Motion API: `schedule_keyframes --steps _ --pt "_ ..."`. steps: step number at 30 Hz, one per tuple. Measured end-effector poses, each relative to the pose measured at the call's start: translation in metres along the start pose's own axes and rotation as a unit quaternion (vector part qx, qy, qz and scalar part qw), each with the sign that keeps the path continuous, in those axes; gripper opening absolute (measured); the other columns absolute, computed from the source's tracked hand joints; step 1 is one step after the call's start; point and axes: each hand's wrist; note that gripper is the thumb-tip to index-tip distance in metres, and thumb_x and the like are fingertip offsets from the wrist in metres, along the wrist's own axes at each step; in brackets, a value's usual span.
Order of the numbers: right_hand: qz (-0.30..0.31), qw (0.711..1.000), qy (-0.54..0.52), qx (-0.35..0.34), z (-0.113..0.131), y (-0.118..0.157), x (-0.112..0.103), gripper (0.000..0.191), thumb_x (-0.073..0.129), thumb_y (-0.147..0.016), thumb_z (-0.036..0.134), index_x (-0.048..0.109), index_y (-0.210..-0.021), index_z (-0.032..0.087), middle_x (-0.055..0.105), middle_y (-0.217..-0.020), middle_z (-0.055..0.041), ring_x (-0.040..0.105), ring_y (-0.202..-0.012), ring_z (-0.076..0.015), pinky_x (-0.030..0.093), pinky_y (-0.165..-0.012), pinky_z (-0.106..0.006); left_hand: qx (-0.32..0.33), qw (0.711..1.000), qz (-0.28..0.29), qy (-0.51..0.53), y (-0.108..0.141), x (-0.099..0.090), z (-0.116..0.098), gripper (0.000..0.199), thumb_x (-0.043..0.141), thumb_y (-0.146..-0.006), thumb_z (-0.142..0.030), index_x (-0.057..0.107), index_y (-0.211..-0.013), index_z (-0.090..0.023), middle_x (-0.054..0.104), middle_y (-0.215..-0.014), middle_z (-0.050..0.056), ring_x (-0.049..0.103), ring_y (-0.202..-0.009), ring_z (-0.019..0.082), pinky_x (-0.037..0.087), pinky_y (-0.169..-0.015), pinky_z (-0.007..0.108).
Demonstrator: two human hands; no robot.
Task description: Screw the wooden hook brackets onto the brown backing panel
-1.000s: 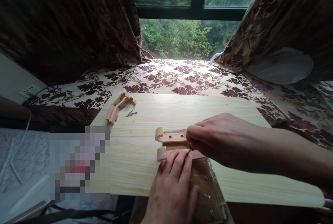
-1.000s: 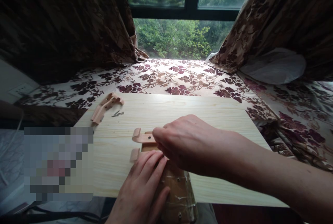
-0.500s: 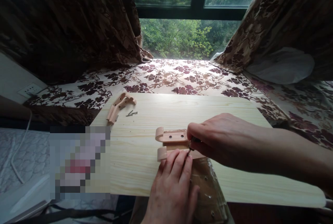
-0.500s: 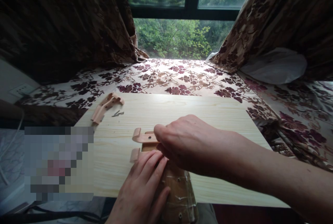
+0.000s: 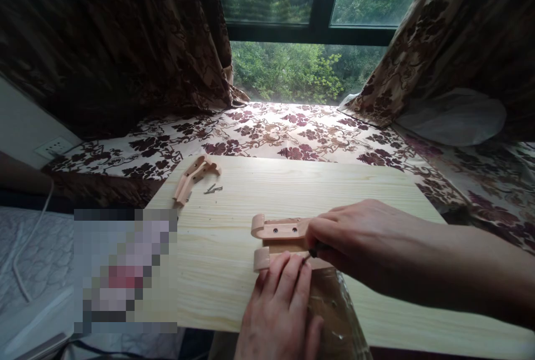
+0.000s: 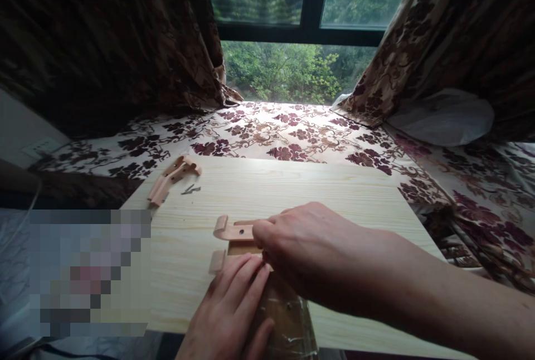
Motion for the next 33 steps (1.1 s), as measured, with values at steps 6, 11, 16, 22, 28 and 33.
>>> schedule_keyframes --steps 6,11,16,22,28,33 --pt "0.001 1.0 0.012 0.021 0.0 -0.001 -0.003 0.005 0.052 -0.088 0.02 0.051 -0.082 0.022 0.063 -0.071 0.0006 0.053 -0.057 -0.0137 0.031 -0.051 -0.025 0.008 0.999 -0.031 -0.021 -0.002 0.0 0.0 0.04 0.047 -0.091 -0.035 0.059 -0.121 -0.011 0.065 -0.123 0.009 0.061 -0.111 0.027 0.056 -0.085 0.036" --pt "-0.013 1.0 -0.019 -0.005 0.001 0.002 -0.01 0.012 0.047 -0.089 0.014 0.054 -0.087 0.024 0.066 -0.081 0.0008 0.058 -0.067 -0.0144 0.034 -0.057 -0.025 0.005 0.999 -0.034 -0.023 -0.003 0.0 -0.001 0.039 0.046 -0.092 -0.035 0.06 -0.119 -0.011 0.065 -0.122 0.009 0.062 -0.109 0.026 0.055 -0.085 0.034" --pt "-0.002 1.0 0.002 0.014 -0.001 0.001 0.0 0.008 0.046 -0.091 0.018 0.049 -0.084 0.022 0.063 -0.074 0.0005 0.052 -0.058 -0.0134 0.031 -0.052 -0.025 0.004 0.999 -0.028 -0.02 -0.003 -0.001 0.0 0.04 0.046 -0.092 -0.035 0.059 -0.12 -0.011 0.065 -0.123 0.009 0.062 -0.109 0.026 0.056 -0.085 0.035" --pt "-0.009 0.999 0.037 0.022 -0.004 0.002 0.0 0.005 0.05 -0.089 0.022 0.051 -0.084 0.021 0.062 -0.07 0.0007 0.051 -0.056 -0.0138 0.028 -0.05 -0.026 0.002 0.999 -0.027 -0.017 -0.003 -0.002 0.0 0.039 0.046 -0.091 -0.035 0.06 -0.12 -0.011 0.065 -0.123 0.009 0.061 -0.111 0.026 0.056 -0.086 0.036" --pt "-0.015 1.0 -0.006 -0.013 0.0 0.001 -0.004 0.012 0.046 -0.091 0.016 0.053 -0.084 0.023 0.063 -0.077 0.0007 0.052 -0.062 -0.0137 0.031 -0.054 -0.026 0.004 0.999 -0.032 -0.023 -0.003 0.0 0.001 0.038 0.046 -0.091 -0.033 0.06 -0.12 -0.012 0.065 -0.122 0.008 0.061 -0.111 0.025 0.056 -0.085 0.035" --pt "-0.011 1.0 0.015 0.011 0.001 -0.002 0.002 0.012 0.046 -0.091 0.02 0.049 -0.08 0.021 0.059 -0.069 0.0009 0.046 -0.054 -0.0124 0.03 -0.051 -0.026 0.014 0.999 -0.041 -0.026 -0.002 0.002 0.002 0.038 0.046 -0.091 -0.034 0.06 -0.119 -0.012 0.066 -0.121 0.008 0.062 -0.11 0.025 0.056 -0.086 0.034"
Point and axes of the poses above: each hand's wrist, its own y-axis away from the middle knuckle, its own x-axis out of the palm, z = x × y
